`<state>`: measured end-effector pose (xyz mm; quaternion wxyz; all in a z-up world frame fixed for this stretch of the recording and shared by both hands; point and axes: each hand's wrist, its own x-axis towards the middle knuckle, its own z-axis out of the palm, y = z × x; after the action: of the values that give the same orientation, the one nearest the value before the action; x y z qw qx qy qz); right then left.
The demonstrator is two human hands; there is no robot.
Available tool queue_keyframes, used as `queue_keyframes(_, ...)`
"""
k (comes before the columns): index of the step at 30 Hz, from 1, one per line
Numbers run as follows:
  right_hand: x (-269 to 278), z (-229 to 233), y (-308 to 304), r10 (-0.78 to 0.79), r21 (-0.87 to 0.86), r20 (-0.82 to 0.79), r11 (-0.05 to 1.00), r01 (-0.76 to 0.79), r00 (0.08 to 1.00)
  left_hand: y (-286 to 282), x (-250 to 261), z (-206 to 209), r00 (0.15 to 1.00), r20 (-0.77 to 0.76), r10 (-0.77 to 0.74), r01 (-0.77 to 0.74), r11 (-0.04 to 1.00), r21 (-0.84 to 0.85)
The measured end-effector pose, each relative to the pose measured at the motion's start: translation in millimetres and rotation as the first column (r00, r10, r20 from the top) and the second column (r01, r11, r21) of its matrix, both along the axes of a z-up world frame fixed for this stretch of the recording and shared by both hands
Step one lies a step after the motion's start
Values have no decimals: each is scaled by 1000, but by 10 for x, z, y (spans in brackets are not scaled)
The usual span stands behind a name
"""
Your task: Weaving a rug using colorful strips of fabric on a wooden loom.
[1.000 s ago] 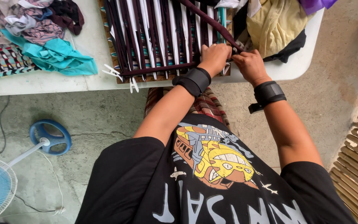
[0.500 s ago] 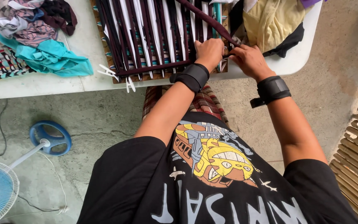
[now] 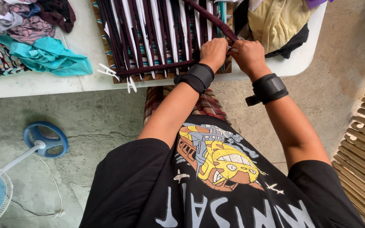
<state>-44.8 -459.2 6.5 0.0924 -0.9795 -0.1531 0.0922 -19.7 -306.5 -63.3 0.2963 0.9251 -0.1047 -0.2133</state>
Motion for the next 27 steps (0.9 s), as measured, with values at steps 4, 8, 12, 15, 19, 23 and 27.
queue_keyframes(4,-4,-5,84,19,-10,-59,1000,-20,998,77,24,51,1000,-23,3,-4,1000,-6)
queue_keyframes(8,-21,125,143,102,-44,-86,993,-106,991,217,11,379,998,-60,13,-21,991,-130)
queue_keyframes(12,-28,155,181,193,-40,-42,980,-194,980,299,6,631,996,-89,-5,-13,980,-197)
queue_keyframes(15,1,110,236,209,-95,-40,973,-212,977,215,8,177,999,-39,-4,-3,983,-182)
queue_keyframes(19,8,219,268,219,-35,10,975,-219,976,234,32,168,1000,-24,-1,-3,986,-167)
queue_keyframes(23,4,555,311,-15,135,-40,991,20,999,257,103,353,984,-177,-17,-13,986,-165)
queue_keyframes(27,-118,645,263,-4,128,96,992,-8,995,196,216,228,968,-248,-27,-10,989,-148)
